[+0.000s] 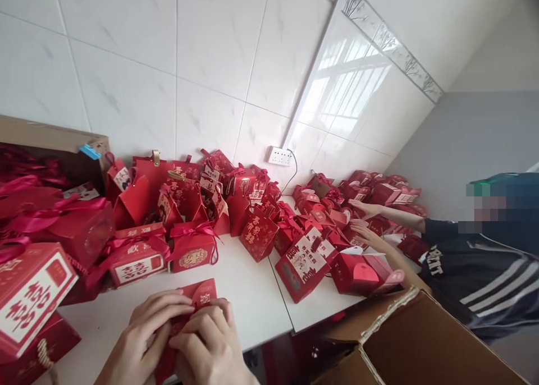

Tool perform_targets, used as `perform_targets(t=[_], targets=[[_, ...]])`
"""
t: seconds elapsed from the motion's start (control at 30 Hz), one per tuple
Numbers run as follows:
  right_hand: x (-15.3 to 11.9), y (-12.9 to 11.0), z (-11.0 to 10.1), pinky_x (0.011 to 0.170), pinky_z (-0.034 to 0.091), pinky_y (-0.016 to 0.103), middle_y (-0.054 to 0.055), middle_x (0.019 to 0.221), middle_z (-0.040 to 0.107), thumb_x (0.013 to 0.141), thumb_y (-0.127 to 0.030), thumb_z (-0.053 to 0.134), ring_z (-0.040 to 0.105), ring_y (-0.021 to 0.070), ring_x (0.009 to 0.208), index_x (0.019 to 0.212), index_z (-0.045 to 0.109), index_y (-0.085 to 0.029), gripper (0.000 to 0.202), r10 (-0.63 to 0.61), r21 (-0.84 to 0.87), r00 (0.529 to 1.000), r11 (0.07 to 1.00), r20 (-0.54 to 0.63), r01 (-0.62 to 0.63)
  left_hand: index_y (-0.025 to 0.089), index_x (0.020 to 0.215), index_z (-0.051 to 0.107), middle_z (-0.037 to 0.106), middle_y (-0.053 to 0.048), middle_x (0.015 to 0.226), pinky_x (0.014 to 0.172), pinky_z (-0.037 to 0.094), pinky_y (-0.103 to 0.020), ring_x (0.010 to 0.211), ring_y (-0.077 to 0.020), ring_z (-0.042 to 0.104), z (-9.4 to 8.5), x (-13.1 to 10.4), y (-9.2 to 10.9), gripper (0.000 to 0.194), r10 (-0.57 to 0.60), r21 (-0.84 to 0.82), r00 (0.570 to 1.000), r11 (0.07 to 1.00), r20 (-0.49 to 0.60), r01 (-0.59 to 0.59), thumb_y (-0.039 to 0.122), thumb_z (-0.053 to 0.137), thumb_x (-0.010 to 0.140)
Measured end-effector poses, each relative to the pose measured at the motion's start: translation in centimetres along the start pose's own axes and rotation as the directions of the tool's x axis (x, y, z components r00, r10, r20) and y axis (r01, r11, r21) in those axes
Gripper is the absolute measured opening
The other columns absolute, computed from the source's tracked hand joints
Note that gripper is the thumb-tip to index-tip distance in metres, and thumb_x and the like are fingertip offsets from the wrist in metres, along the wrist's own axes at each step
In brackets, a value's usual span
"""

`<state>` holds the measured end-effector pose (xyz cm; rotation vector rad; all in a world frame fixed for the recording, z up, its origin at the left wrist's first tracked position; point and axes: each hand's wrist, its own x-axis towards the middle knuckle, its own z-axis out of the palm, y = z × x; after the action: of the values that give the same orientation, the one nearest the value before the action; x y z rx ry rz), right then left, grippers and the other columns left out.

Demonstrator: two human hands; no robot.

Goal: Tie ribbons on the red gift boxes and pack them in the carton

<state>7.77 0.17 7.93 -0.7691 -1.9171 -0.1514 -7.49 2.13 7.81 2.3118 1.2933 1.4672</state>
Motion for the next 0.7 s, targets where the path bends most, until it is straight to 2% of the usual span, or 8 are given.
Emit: perform_targets(t=[0.1, 0.2, 0.37, 0.47, 0.57, 0.7], targets=[[-0.5, -0.2, 0.6, 0.073, 0.046, 0.03, -0.001, 0.072, 0.058, 0.08, -0.015, 0.053, 0.054, 0.0123, 0.067, 0.087, 0.054, -0.022, 0.01, 0.025, -0.001, 0.994, 1.0, -0.102, -0.026, 0.029, 0.087, 0.068, 0.071, 0.004, 0.087, 0.073, 0.056, -0.016, 0.082, -0.0135, 0.07, -0.1, 0.5, 0.0, 0.023, 0.02, -0.036, 1.0, 0.999, -0.009, -0.02, 0.024, 0.045, 0.084], [-1.4, -0.2, 1.7, 0.073, 0.047, 0.032, -0.001, 0.07, 0.057, 0.078, -0.015, 0.051, 0.055, 0.0133, 0.065, 0.082, 0.051, -0.023, 0.009, 0.075, -0.035, 0.984, 0.996, -0.159, -0.082, 0.027, 0.083, 0.069, 0.072, 0.003, 0.085, 0.07, 0.057, -0.016, 0.079, -0.0142, 0.07, 0.0, 0.8, 0.2, 0.022, -0.041, -0.072, 0.999, 0.997, 0.0, 0.041, 0.029, 0.047, 0.084], [-3.6, -0.1, 3.2, 0.093, 0.045, 0.038, -0.004, 0.066, 0.059, 0.079, -0.024, 0.055, 0.059, 0.0129, 0.067, 0.073, 0.05, -0.025, 0.008, 0.028, -0.127, 0.999, 0.992, 0.034, -0.024, 0.024, 0.071, 0.067, 0.07, 0.0, 0.074, 0.061, 0.058, -0.018, 0.069, -0.0164, 0.069, 0.7, 1.1, 0.3, 0.026, -0.09, -0.046, 0.995, 0.995, -0.038, 0.088, 0.046, 0.056, 0.08], [-3.8, -0.3, 2.4, 0.103, 0.039, 0.036, -0.006, 0.068, 0.062, 0.08, -0.025, 0.056, 0.061, 0.0104, 0.068, 0.076, 0.051, -0.024, 0.007, -0.018, -0.103, 0.998, 0.994, 0.06, 0.024, 0.024, 0.07, 0.066, 0.07, 0.0, 0.074, 0.063, 0.057, -0.021, 0.07, -0.0174, 0.068, 1.1, 0.9, -0.1, 0.028, -0.1, -0.019, 0.995, 0.995, -0.016, 0.099, 0.048, 0.055, 0.08], [-3.2, -0.6, 0.6, 0.11, 0.03, 0.034, -0.007, 0.074, 0.066, 0.083, -0.023, 0.055, 0.063, 0.0081, 0.074, 0.081, 0.052, -0.023, 0.004, -0.07, -0.073, 0.993, 0.994, 0.097, 0.077, 0.024, 0.072, 0.066, 0.069, -0.001, 0.077, 0.067, 0.056, -0.024, 0.074, -0.0182, 0.067, 1.2, 0.8, -0.4, 0.027, -0.103, -0.027, 0.994, 0.994, 0.021, 0.104, 0.047, 0.055, 0.08], [-2.3, -1.1, -1.6, 0.114, 0.02, 0.034, -0.006, 0.078, 0.068, 0.085, -0.019, 0.054, 0.063, 0.0075, 0.082, 0.083, 0.052, -0.02, 0.003, -0.137, -0.029, 0.984, 0.989, 0.114, 0.142, 0.023, 0.076, 0.065, 0.068, -0.002, 0.08, 0.074, 0.054, -0.029, 0.079, -0.0191, 0.064, 0.9, 1.0, 0.4, 0.02, -0.14, -0.055, 0.987, 0.988, 0.084, 0.144, 0.041, 0.055, 0.081]])
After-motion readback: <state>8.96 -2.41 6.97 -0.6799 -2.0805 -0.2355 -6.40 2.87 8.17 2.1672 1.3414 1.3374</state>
